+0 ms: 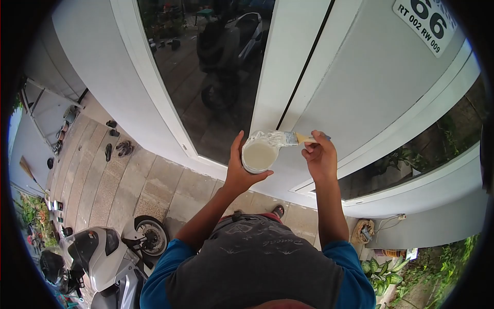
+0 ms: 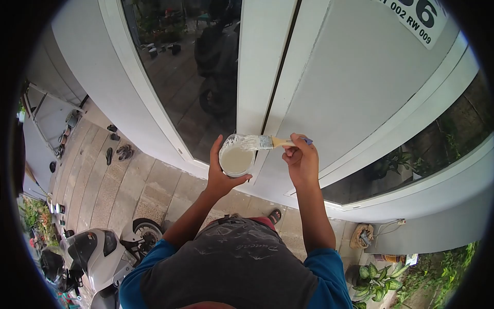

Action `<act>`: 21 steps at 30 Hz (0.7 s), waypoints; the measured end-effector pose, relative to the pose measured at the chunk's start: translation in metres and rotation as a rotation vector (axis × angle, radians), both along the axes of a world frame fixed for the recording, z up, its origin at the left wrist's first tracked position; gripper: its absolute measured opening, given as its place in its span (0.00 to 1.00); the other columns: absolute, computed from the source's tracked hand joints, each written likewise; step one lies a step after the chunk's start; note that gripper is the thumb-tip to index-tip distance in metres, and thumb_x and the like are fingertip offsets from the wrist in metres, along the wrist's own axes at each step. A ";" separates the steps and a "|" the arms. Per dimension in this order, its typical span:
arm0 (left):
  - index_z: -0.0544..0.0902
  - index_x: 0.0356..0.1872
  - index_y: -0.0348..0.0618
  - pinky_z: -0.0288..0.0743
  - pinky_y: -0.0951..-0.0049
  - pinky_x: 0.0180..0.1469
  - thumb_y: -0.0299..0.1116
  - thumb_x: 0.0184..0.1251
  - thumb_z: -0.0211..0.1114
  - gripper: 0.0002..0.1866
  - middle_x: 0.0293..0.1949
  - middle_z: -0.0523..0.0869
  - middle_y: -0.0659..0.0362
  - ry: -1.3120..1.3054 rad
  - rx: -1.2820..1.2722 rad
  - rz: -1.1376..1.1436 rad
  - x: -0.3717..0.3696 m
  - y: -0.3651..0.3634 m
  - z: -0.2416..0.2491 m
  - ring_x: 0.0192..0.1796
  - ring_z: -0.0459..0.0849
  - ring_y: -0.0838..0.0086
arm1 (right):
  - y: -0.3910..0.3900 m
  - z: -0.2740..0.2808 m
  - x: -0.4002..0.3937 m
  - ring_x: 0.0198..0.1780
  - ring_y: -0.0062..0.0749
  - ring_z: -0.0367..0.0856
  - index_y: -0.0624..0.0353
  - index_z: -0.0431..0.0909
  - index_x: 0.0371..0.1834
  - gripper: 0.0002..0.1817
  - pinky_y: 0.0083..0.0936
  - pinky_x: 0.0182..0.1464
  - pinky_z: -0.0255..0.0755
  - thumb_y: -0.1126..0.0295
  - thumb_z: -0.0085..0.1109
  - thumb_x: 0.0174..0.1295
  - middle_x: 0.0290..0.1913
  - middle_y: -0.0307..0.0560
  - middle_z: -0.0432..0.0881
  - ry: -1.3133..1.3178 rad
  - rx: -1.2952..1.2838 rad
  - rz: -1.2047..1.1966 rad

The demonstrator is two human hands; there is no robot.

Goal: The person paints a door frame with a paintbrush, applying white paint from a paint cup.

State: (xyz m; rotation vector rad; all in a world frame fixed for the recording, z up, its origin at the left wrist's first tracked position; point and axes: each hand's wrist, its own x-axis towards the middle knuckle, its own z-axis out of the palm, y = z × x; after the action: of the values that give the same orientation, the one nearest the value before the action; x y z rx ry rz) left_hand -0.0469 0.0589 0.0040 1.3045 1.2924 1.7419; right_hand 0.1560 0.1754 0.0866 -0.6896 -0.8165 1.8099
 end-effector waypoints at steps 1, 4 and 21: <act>0.47 0.82 0.38 0.68 0.59 0.75 0.33 0.39 0.91 0.71 0.74 0.65 0.47 0.004 0.015 -0.006 0.000 -0.001 -0.001 0.75 0.70 0.60 | -0.001 -0.003 0.001 0.28 0.21 0.75 0.57 0.80 0.39 0.06 0.24 0.32 0.67 0.68 0.66 0.69 0.29 0.42 0.84 0.004 0.015 -0.006; 0.48 0.82 0.39 0.69 0.59 0.74 0.33 0.39 0.92 0.71 0.74 0.67 0.46 0.162 0.084 0.077 -0.003 0.006 -0.009 0.73 0.73 0.60 | -0.001 0.009 0.005 0.30 0.22 0.78 0.56 0.80 0.41 0.04 0.27 0.34 0.69 0.68 0.63 0.69 0.30 0.41 0.85 0.049 -0.023 0.003; 0.47 0.81 0.38 0.71 0.56 0.72 0.36 0.41 0.92 0.71 0.70 0.69 0.43 0.098 0.085 -0.014 -0.010 0.003 -0.038 0.71 0.75 0.56 | 0.029 0.501 0.042 0.39 0.32 0.89 0.60 0.84 0.48 0.14 0.26 0.43 0.78 0.62 0.71 0.69 0.39 0.48 0.89 -0.141 1.762 -0.992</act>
State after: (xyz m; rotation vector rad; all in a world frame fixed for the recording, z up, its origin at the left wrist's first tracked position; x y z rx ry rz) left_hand -0.0571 0.0615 -0.0339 1.4598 1.2717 1.7601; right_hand 0.1979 0.2047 0.5874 0.0693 -1.3932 -0.1670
